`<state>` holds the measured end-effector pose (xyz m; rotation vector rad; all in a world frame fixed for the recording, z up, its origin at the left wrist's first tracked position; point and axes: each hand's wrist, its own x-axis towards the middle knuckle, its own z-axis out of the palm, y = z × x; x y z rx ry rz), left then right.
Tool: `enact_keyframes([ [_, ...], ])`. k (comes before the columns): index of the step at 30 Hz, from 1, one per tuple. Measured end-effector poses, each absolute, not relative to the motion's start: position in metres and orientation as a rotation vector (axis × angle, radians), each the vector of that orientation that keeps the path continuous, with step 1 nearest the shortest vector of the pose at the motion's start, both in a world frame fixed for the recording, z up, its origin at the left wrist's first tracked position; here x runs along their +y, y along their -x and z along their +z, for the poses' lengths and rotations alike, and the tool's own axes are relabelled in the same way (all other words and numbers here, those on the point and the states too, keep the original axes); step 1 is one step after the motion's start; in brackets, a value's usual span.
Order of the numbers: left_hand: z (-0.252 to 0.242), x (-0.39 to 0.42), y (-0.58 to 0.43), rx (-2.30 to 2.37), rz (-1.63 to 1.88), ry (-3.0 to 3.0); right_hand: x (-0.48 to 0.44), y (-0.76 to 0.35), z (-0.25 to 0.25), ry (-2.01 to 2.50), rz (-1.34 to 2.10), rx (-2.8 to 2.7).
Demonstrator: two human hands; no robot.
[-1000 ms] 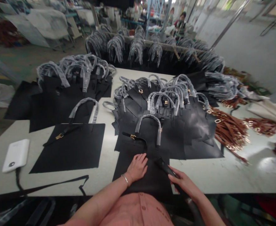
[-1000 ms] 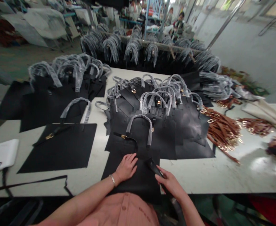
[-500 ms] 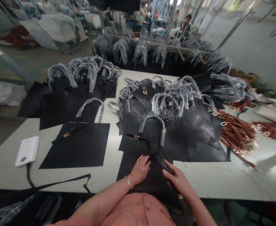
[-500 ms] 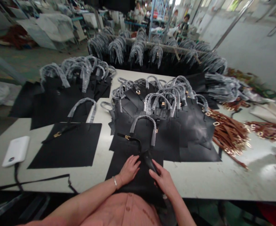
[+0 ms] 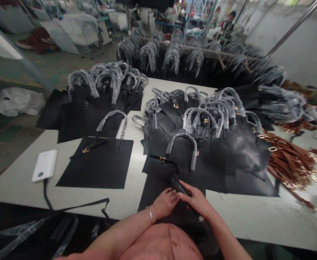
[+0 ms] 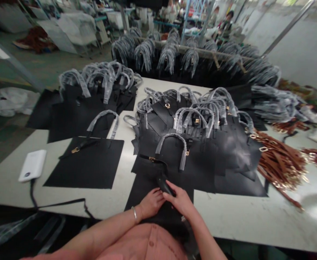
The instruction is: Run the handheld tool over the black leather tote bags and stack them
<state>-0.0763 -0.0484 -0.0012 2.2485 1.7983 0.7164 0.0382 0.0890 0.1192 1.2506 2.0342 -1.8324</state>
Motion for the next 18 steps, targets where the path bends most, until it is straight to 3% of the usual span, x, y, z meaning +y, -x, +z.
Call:
enact_keyframes([
  [18,-0.004,-0.045,0.071,1.765,0.526,-1.929,0.068,-0.011,0.116,-1.077,-1.678,2.083],
])
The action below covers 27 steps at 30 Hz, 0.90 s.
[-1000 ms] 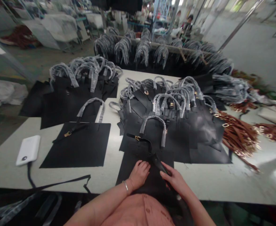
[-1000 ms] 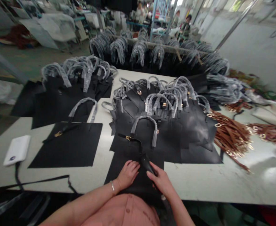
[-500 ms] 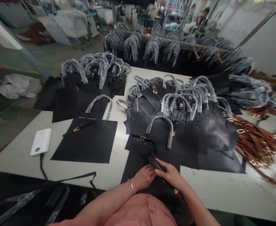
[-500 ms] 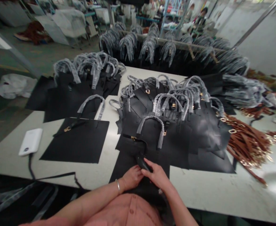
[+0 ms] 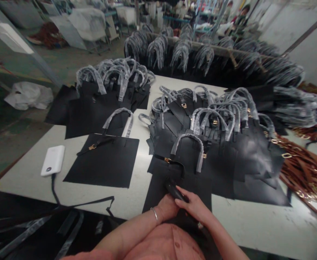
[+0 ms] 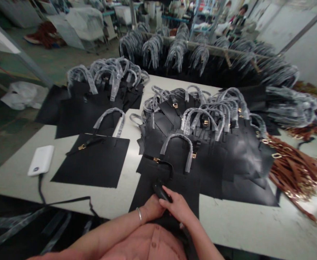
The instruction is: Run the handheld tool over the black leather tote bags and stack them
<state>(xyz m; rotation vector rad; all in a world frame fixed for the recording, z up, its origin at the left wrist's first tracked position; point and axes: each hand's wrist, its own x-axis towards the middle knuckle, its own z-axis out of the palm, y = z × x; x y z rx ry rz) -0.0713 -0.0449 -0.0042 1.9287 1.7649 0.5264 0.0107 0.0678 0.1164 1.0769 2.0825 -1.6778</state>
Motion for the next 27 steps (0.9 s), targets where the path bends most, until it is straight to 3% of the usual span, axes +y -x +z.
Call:
enact_keyframes([
  [14,0.004,-0.043,0.077,1.744,0.490,-2.034,0.069,0.104,0.117,-1.158,-1.723,1.951],
  [27,0.001,-0.043,0.076,1.808,0.653,-2.028,0.058,0.117,0.121,-1.121,-1.593,2.115],
])
